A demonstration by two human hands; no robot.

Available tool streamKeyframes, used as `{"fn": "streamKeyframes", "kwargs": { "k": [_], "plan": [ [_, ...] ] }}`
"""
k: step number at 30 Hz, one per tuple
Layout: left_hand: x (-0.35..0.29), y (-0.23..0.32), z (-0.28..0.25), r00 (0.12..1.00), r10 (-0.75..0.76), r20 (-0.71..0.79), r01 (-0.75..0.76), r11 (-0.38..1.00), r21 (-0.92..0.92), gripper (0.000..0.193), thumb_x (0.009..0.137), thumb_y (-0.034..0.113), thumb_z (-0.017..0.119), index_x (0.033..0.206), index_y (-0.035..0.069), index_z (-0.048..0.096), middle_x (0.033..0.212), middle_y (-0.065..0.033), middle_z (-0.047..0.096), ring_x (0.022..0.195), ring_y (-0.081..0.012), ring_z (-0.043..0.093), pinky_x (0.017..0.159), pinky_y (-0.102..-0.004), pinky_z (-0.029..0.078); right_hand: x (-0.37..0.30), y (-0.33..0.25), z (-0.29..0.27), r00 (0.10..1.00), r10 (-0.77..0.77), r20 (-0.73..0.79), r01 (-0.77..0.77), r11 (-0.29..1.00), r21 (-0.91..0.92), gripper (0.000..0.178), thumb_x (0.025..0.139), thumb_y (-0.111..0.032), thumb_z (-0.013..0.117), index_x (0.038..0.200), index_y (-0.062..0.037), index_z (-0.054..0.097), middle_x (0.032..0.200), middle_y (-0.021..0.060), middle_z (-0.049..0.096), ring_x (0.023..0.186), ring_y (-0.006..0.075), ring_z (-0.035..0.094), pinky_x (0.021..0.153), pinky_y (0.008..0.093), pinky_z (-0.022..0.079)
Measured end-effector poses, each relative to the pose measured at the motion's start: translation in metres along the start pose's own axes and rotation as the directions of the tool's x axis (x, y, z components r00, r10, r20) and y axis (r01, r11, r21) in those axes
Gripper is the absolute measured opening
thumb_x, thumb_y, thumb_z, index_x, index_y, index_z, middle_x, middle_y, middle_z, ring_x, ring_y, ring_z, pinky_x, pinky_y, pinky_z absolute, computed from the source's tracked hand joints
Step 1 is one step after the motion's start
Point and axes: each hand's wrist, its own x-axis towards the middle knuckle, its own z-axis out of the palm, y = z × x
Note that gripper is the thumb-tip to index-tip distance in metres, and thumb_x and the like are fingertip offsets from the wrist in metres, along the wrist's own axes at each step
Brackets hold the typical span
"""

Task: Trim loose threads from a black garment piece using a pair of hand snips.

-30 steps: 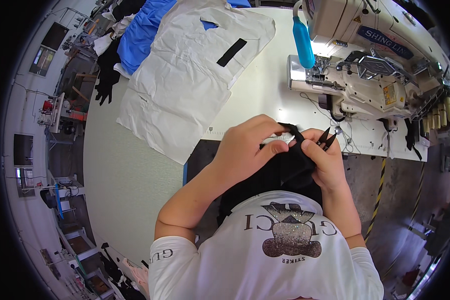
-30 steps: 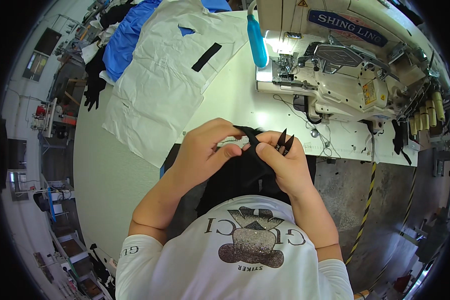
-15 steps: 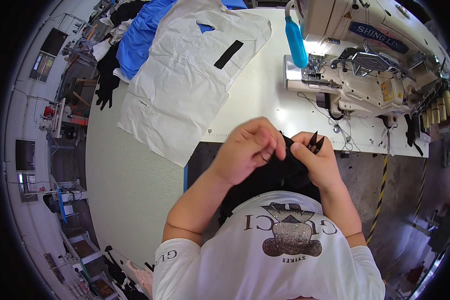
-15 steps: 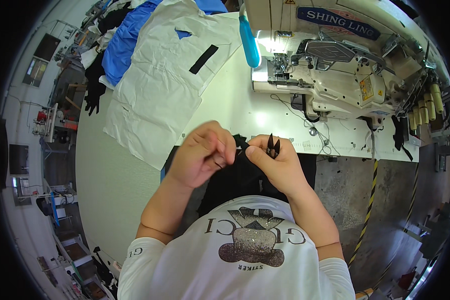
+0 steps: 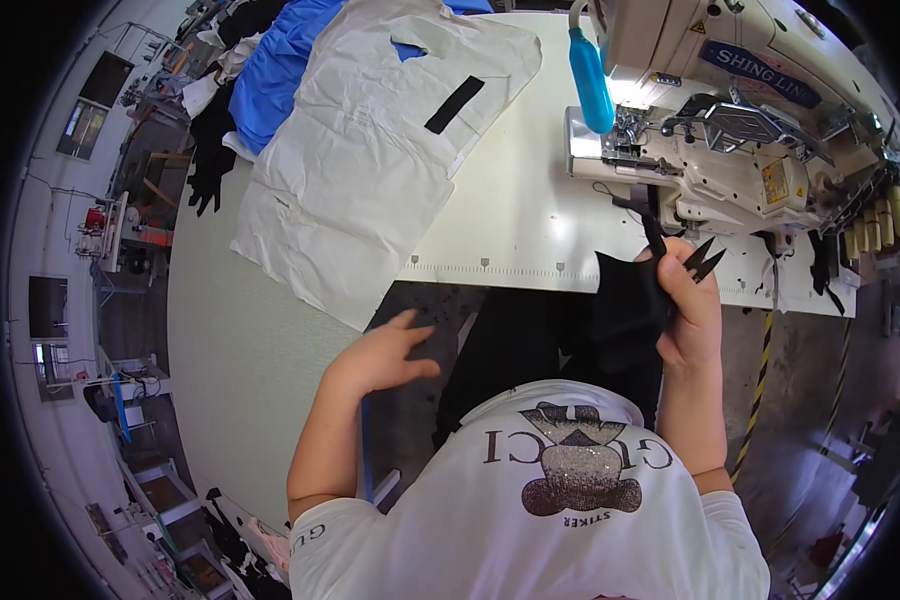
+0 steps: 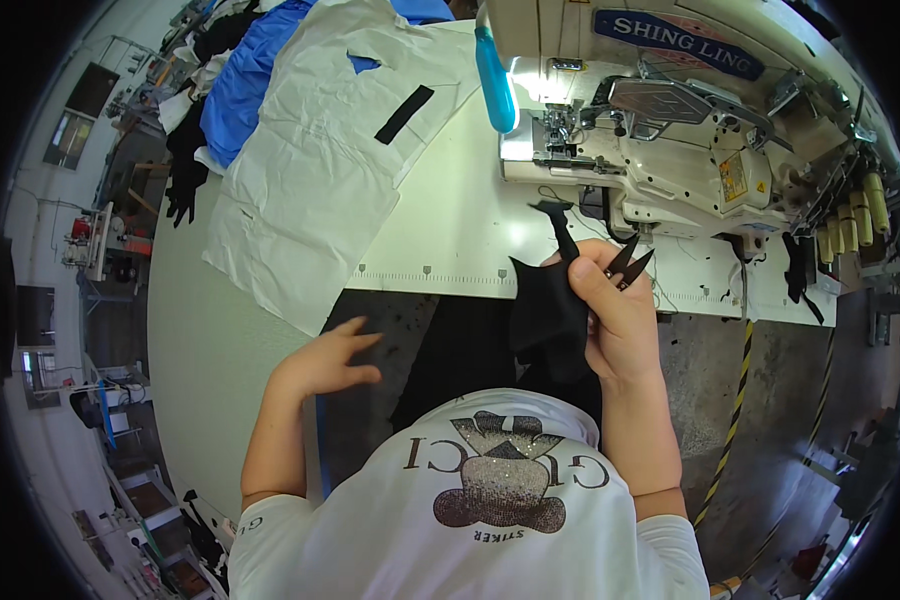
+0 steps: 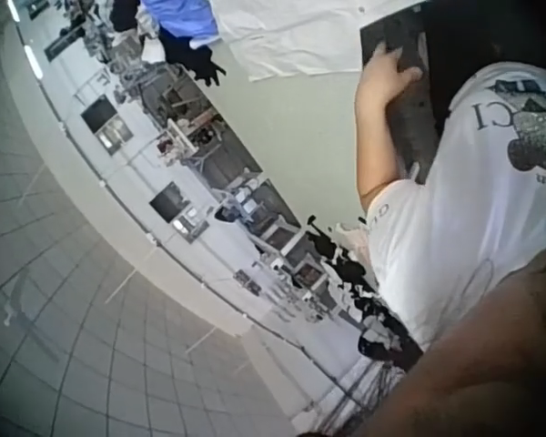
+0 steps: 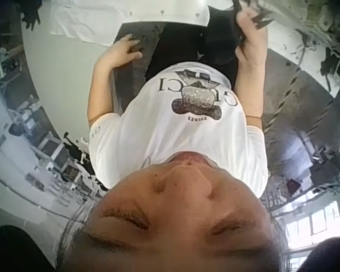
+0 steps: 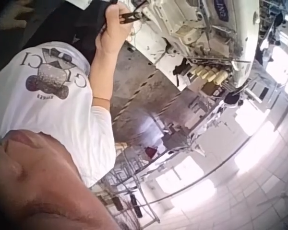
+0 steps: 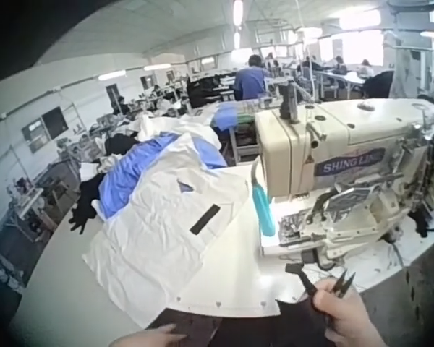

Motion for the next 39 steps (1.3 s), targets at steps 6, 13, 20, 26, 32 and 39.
{"fn": "streamKeyframes", "kwargs": {
  "k": [6, 13, 20, 26, 32, 39],
  "plan": [
    [0.003, 0.051, -0.046, 0.968, -0.013, -0.252, 0.047, 0.991, 0.129, 0.03, 0.076, 0.019, 0.068, 0.101, 0.005, 0.062, 0.113, -0.0183, 0.056, 0.103, -0.0314, 0.056, 0.099, -0.0387, 0.037, 0.003, 0.001, 0.016, 0.999, 0.033, 0.035, -0.03, 0.995, -0.091, 0.02, 0.083, -0.019, 0.067, 0.09, -0.0011, 0.065, 0.064, -0.004, 0.058, 0.047, -0.0012, 0.039, 0.042, 0.0149, 0.025],
    [0.045, 0.127, -0.022, 0.774, 0.422, -0.472, -0.633, 0.488, -0.601, 0.069, 0.083, 0.057, 0.054, 0.118, -0.003, 0.052, 0.118, -0.0137, 0.053, 0.114, -0.0227, 0.049, 0.097, -0.0322, 0.035, -0.007, 0.003, 0.02, 0.997, 0.012, 0.082, 0.004, 0.98, -0.198, 0.016, 0.082, -0.014, 0.068, 0.089, -0.0001, 0.064, 0.07, -0.0032, 0.06, 0.057, 0.0009, 0.047, 0.051, 0.0156, 0.034],
    [0.069, 0.165, -0.002, 0.852, 0.269, -0.45, -0.521, 0.337, -0.784, 0.044, 0.088, 0.037, 0.057, 0.101, -0.005, 0.06, 0.096, -0.0095, 0.057, 0.086, -0.0142, 0.055, 0.077, -0.0237, 0.043, -0.012, -0.001, 0.026, 0.991, -0.098, 0.088, 0.128, 0.873, -0.471, 0.014, 0.084, -0.01, 0.066, 0.088, 0.0027, 0.061, 0.071, -0.0043, 0.056, 0.061, 0.0007, 0.043, 0.054, 0.0167, 0.034],
    [0.061, 0.175, -0.024, 0.617, 0.102, -0.78, -0.75, 0.377, -0.544, 0.023, 0.093, 0.016, 0.053, 0.083, -0.004, 0.059, 0.081, -0.006, 0.054, 0.077, -0.0126, 0.055, 0.069, -0.0236, 0.042, -0.01, -0.011, 0.029, 0.987, 0.027, 0.159, 0.059, 0.859, -0.509, 0.014, 0.079, -0.01, 0.069, 0.08, 0.001, 0.061, 0.062, -0.0065, 0.051, 0.055, 0.0007, 0.037, 0.049, 0.0195, 0.031],
    [0.031, 0.177, -0.112, 0.352, -0.066, -0.934, -0.714, 0.626, -0.314, 0.025, 0.092, 0.018, 0.054, 0.078, -0.001, 0.06, 0.076, -0.0024, 0.059, 0.072, -0.0066, 0.046, 0.07, -0.0207, 0.035, -0.01, -0.019, 0.002, 0.946, 0.109, 0.305, 0.078, 0.837, -0.541, 0.023, 0.075, -0.013, 0.073, 0.065, -0.0039, 0.054, 0.056, -0.009, 0.039, 0.053, 0.0011, 0.033, 0.046, 0.0213, 0.025],
    [0.015, 0.148, -0.186, 0.325, -0.161, -0.932, -0.75, 0.556, -0.357, 0.03, 0.089, 0.026, 0.06, 0.086, -0.004, 0.066, 0.074, -0.0026, 0.061, 0.061, -0.0061, 0.053, 0.055, -0.0192, 0.043, -0.016, -0.02, -0.023, 0.931, 0.196, 0.307, -0.002, 0.845, -0.534, 0.008, 0.076, -0.006, 0.063, 0.073, -0.0024, 0.058, 0.059, -0.0072, 0.043, 0.056, 0.0025, 0.038, 0.051, 0.0214, 0.032]
  ]
}}
